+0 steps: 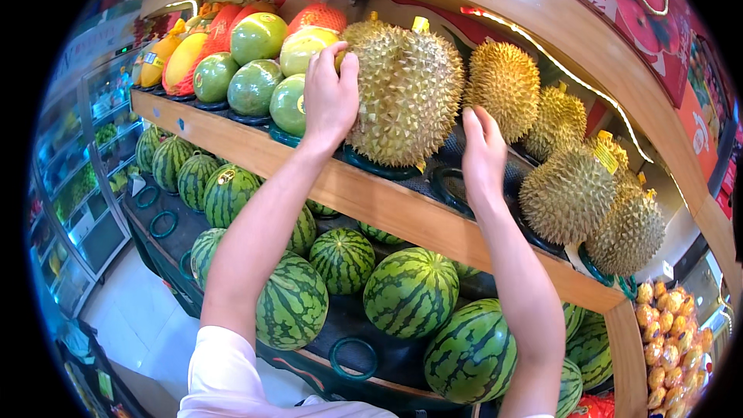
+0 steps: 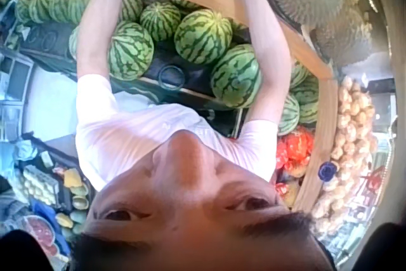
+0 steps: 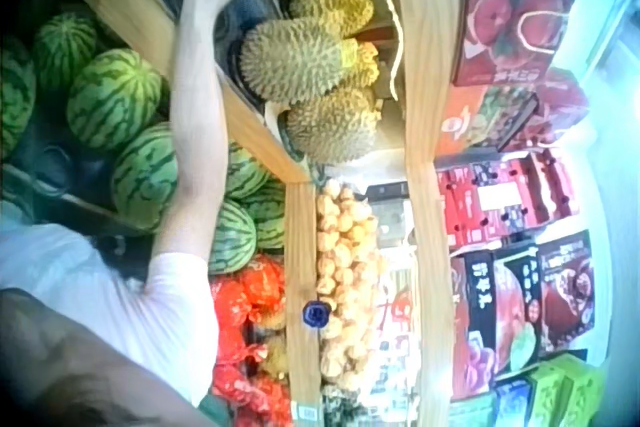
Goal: The person organizes various fruits on display shelves, picking up durians to check their position and picking pomegranates from a crate to hand to another person.
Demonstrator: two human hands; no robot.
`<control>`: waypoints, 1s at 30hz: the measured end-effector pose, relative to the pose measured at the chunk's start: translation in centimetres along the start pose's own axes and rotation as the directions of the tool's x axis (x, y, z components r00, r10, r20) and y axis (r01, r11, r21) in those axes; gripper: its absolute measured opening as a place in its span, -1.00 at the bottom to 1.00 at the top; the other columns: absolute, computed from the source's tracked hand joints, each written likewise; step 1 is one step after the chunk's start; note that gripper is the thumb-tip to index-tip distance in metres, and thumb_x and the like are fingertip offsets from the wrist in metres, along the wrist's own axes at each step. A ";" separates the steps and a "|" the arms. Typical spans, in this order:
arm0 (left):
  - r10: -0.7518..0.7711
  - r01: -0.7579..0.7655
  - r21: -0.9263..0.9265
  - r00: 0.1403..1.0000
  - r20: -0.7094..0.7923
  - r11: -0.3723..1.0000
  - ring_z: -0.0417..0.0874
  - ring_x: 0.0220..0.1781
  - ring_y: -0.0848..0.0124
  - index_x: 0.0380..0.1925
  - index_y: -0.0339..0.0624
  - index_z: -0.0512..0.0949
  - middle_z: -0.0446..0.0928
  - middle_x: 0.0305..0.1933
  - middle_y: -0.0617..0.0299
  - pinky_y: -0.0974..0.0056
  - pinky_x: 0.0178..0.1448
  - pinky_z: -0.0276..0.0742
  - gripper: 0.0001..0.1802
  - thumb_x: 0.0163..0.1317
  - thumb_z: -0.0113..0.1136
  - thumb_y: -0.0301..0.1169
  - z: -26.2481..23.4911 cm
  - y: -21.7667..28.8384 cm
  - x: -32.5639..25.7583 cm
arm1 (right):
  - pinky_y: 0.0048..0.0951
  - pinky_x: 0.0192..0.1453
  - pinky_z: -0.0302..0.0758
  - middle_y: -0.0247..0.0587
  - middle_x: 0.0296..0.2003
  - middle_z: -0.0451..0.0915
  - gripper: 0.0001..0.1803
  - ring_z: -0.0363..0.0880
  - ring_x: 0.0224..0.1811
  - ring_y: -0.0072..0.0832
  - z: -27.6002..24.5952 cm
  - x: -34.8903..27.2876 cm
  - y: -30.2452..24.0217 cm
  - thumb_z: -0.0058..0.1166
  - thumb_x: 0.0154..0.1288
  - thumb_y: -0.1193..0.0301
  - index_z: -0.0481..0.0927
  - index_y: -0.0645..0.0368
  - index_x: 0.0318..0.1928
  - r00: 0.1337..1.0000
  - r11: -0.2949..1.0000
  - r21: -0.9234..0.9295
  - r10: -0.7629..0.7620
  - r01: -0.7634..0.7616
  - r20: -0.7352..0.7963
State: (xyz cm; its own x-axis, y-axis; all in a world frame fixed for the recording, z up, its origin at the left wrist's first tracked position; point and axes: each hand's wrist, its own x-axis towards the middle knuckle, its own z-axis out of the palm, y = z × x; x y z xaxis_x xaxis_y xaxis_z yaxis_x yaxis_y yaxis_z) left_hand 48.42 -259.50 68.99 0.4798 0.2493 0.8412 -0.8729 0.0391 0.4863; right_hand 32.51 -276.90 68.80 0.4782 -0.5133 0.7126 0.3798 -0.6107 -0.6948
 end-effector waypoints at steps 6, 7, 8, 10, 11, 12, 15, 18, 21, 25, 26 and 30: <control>-0.241 0.267 -0.123 0.951 0.192 0.956 0.57 0.24 -0.05 0.19 -0.40 0.49 0.59 0.16 -0.23 0.04 0.33 0.42 -0.39 0.52 -0.04 -0.02 2.5 -1.6 1.3 | -0.31 0.23 0.39 -0.09 -0.04 0.63 -0.38 0.54 0.03 -0.35 5.1 5.0 0.6 -0.02 0.52 0.00 0.54 0.42 0.09 0.953 0.889 0.401 0.284 -0.221 -0.103; -0.232 0.253 -0.104 0.956 0.179 0.962 0.58 0.23 -0.05 0.19 -0.40 0.50 0.59 0.15 -0.22 0.04 0.33 0.42 -0.39 0.52 -0.04 -0.01 2.4 -2.3 1.8 | -0.30 0.20 0.40 -0.12 -0.08 0.63 -0.40 0.54 -0.01 -0.37 6.2 5.2 0.1 -0.02 0.52 0.00 0.56 0.40 0.04 0.946 0.858 0.459 0.308 -0.230 -0.102; -0.229 0.247 -0.090 0.959 0.166 0.965 0.59 0.22 -0.05 0.18 -0.39 0.51 0.60 0.14 -0.22 0.04 0.32 0.43 -0.39 0.52 -0.04 -0.01 2.4 -2.8 1.8 | -0.29 0.18 0.41 -0.14 -0.11 0.63 -0.43 0.54 -0.03 -0.38 6.6 5.4 0.3 -0.02 0.51 0.00 0.57 0.38 0.01 0.944 0.854 0.469 0.310 -0.224 -0.114; -0.186 0.193 -0.070 0.978 0.095 0.979 0.56 0.25 -0.09 0.16 -0.38 0.54 0.58 0.15 -0.26 -0.02 0.35 0.41 -0.37 0.52 -0.06 0.03 3.2 -4.4 1.9 | -0.27 0.13 0.44 -0.19 -0.16 0.63 -0.47 0.54 -0.07 -0.40 7.3 6.3 1.4 -0.01 0.51 0.01 0.59 0.33 -0.04 0.942 0.833 0.502 0.321 -0.231 -0.100; -0.147 0.146 0.016 0.988 0.051 0.989 0.53 0.26 -0.12 0.16 -0.39 0.53 0.56 0.16 -0.27 -0.07 0.37 0.39 -0.36 0.52 -0.07 0.03 3.3 -4.5 1.6 | -0.26 0.11 0.48 -0.18 -0.14 0.64 -0.48 0.56 -0.07 -0.39 7.6 6.3 1.4 0.01 0.50 0.01 0.60 0.30 -0.02 0.938 0.791 0.559 0.339 -0.248 -0.065; -0.161 0.160 0.022 0.985 0.054 0.987 0.52 0.27 -0.14 0.17 -0.39 0.53 0.54 0.18 -0.28 -0.08 0.37 0.39 -0.37 0.51 -0.07 0.03 3.5 -4.7 1.3 | -0.25 0.10 0.51 -0.17 -0.12 0.65 -0.49 0.59 -0.07 -0.38 7.6 5.9 1.5 0.02 0.49 0.01 0.61 0.27 -0.01 0.933 0.745 0.610 0.360 -0.271 -0.026; -0.214 0.216 -0.018 0.974 0.069 0.976 0.53 0.23 -0.14 0.14 -0.37 0.53 0.54 0.15 -0.29 -0.09 0.35 0.38 -0.41 0.46 0.00 -0.02 3.7 -2.6 0.8 | -0.22 0.12 0.56 -0.17 -0.04 0.67 -0.49 0.65 -0.03 -0.34 6.5 5.6 0.3 0.01 0.48 0.01 0.61 0.23 0.05 0.932 0.746 0.604 0.361 -0.282 -0.010; -0.256 0.259 -0.034 0.964 0.068 0.965 0.53 0.26 -0.09 0.15 -0.38 0.54 0.55 0.17 -0.26 0.01 0.38 0.38 -0.41 0.43 0.02 -0.04 3.2 -1.2 0.5 | -0.26 0.15 0.56 -0.21 0.02 0.68 -0.49 0.65 0.01 -0.35 5.8 5.9 0.4 -0.02 0.48 0.02 0.61 0.19 0.11 0.935 0.768 0.573 0.354 -0.285 -0.009; -0.176 0.176 -0.033 0.984 0.014 0.984 0.51 0.26 -0.10 0.15 -0.41 0.52 0.53 0.19 -0.24 0.00 0.38 0.37 -0.43 0.43 0.02 -0.07 2.5 -1.9 0.5 | -0.25 0.18 0.54 -0.22 0.05 0.66 -0.49 0.63 0.05 -0.34 6.1 6.0 0.7 -0.04 0.48 0.04 0.60 0.19 0.13 0.930 0.748 0.577 0.362 -0.327 0.058; -0.054 0.048 -0.114 0.997 -0.048 0.992 0.47 0.27 -0.08 0.14 -0.40 0.48 0.50 0.20 -0.19 0.01 0.40 0.34 -0.51 0.45 0.04 -0.18 2.3 -1.3 -0.5 | -0.19 0.28 0.50 -0.17 0.19 0.59 -0.44 0.58 0.18 -0.28 5.4 5.4 0.8 -0.11 0.49 0.03 0.55 0.19 0.23 0.959 0.773 0.589 0.284 -0.234 0.009; -0.014 0.006 -0.120 0.998 -0.059 0.993 0.46 0.28 -0.07 0.15 -0.39 0.46 0.48 0.21 -0.18 0.01 0.40 0.33 -0.53 0.44 0.05 -0.20 2.0 -1.2 -0.9 | -0.16 0.32 0.49 -0.14 0.24 0.56 -0.43 0.56 0.23 -0.25 5.5 4.5 -0.2 -0.12 0.50 0.03 0.53 0.19 0.26 0.957 0.789 0.576 0.287 -0.212 -0.041; 0.123 -0.139 -0.199 0.988 -0.088 0.970 0.35 0.40 -0.11 0.22 -0.39 0.38 0.36 0.33 -0.18 0.00 0.50 0.23 -0.51 0.44 0.03 -0.26 -0.4 0.2 -2.1 | -0.03 0.40 0.44 -0.07 0.30 0.51 -0.39 0.50 0.30 -0.10 6.3 0.7 -3.0 -0.12 0.48 0.02 0.51 0.21 0.30 0.915 0.794 0.602 0.305 -0.090 -0.265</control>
State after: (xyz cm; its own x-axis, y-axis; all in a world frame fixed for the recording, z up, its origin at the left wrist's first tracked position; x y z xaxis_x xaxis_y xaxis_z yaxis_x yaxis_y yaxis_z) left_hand 47.22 -259.61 67.16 0.3590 0.3361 0.8707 -0.9309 0.1958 0.3082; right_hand 36.72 -271.67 70.78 0.3430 -0.8156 0.4660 0.7349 -0.0760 -0.6739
